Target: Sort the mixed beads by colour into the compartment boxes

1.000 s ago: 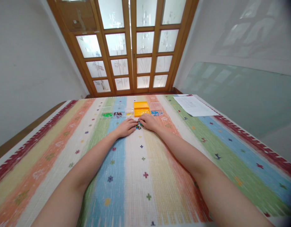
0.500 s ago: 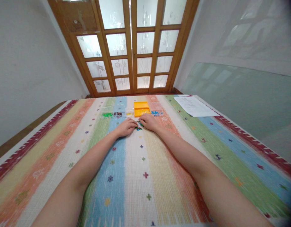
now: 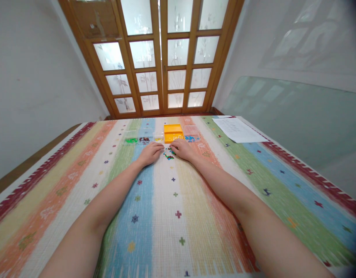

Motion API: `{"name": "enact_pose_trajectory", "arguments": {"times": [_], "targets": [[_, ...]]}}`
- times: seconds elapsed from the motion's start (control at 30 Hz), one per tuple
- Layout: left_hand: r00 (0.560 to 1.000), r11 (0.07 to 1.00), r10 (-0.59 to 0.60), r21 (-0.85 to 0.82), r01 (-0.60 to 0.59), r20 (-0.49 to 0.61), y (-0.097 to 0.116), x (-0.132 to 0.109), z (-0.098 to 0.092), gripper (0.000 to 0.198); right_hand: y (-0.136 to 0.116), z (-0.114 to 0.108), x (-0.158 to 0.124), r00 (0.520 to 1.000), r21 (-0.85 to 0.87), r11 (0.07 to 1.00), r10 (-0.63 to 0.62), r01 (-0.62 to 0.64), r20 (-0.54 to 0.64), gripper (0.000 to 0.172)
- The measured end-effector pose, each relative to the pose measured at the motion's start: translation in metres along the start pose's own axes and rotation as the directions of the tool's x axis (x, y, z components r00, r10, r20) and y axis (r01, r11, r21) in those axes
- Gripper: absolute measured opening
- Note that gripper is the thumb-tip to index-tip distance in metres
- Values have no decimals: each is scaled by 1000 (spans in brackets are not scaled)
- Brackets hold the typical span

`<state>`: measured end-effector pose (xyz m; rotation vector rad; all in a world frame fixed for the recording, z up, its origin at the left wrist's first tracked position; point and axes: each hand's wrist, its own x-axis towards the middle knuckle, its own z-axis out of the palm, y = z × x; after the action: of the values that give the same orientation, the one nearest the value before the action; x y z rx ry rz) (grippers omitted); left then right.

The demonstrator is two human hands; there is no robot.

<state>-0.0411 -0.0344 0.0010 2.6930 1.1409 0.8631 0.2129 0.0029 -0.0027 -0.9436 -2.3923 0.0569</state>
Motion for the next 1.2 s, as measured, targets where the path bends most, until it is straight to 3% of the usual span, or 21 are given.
{"name": "enact_pose_trajectory", "arguments": {"times": [0.1, 0.27, 0.5, 0.73, 0.87, 1.03, 1.2], "targets": [[984, 991, -132, 15, 135, -122, -12, -2, 0, 35, 0, 0, 1, 1000, 10, 1000, -1, 0, 10, 24], [901, 938, -317, 45, 345, -295, -38, -7, -2, 41, 0, 0, 1, 1000, 10, 1000, 2, -2, 20, 25], [866, 889, -403, 97, 447, -295, -64, -13, -2, 52, 0, -1, 1, 999, 1, 1000, 7, -7, 33, 26], [941, 957, -246, 94, 273, -231, -49, -9, 0, 41, 1, 1, 1, 999, 3, 1000, 24, -24, 28, 24], [995, 992, -69, 97, 76, -74, -26, -5, 4, 36, 0, 1, 1, 1000, -10, 1000, 15, -15, 23, 25], [989, 993, 70, 83, -82, 134, -1, -1, 5, 39, 1, 1, 1, 1000, -23, 1000, 17, -17, 12, 25], [976, 996, 33, 76, -50, 215, 3, -1, 5, 42, 1, 1, 1, 1000, -18, 1000, 12, -11, 14, 26]]}}
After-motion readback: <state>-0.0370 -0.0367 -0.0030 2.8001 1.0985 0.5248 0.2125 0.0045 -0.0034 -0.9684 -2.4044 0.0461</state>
